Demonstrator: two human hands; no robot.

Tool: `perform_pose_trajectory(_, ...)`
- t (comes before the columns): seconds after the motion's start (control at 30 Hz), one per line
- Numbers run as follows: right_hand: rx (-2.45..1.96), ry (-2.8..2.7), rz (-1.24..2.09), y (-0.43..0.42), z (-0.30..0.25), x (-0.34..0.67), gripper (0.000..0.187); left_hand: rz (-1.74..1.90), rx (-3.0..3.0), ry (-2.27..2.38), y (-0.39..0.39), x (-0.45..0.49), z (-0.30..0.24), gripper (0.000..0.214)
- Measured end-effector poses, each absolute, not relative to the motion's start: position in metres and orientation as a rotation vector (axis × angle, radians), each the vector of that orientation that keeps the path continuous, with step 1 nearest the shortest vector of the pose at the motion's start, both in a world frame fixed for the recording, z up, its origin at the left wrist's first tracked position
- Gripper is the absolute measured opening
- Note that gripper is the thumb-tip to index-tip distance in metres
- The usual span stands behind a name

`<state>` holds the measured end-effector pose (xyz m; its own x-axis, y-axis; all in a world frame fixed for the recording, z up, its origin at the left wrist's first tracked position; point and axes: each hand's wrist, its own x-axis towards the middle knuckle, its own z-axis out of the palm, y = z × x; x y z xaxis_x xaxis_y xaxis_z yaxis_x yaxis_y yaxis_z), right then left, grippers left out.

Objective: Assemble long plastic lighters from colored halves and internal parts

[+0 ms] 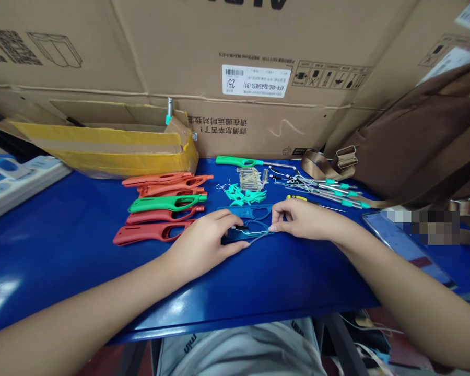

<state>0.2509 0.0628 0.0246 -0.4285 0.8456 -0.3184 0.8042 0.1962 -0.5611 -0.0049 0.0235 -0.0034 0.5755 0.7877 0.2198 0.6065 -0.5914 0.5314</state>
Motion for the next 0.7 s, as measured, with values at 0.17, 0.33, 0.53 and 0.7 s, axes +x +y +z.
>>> perform_pose_trajectory(0.17, -1.621, -2.383, 1.044, 0.062, 0.025, 0.25, 0.017, 0.687, 2.416, 1.153, 0.025, -0.006, -0.004, 0.028)
perform_pose_trajectory(0.33, -1.544, -2.243, 1.132, 0.065, 0.02, 0.257, 0.025, 0.705, 2.464, 1.129, 0.028, -0.008, -0.005, 0.024)
perform_pose_trajectory(0.53, -1.325, -2.228, 0.889, 0.056, 0.019, 0.247, 0.016, 0.699, 2.439, 1.111, 0.028, -0.008, -0.003, 0.019)
perform_pose_trajectory(0.7, -1.21, -2.342, 0.538, 0.051, 0.016, 0.241, 0.012, 0.67, 2.406, 1.093, 0.025, -0.007, -0.003, 0.019)
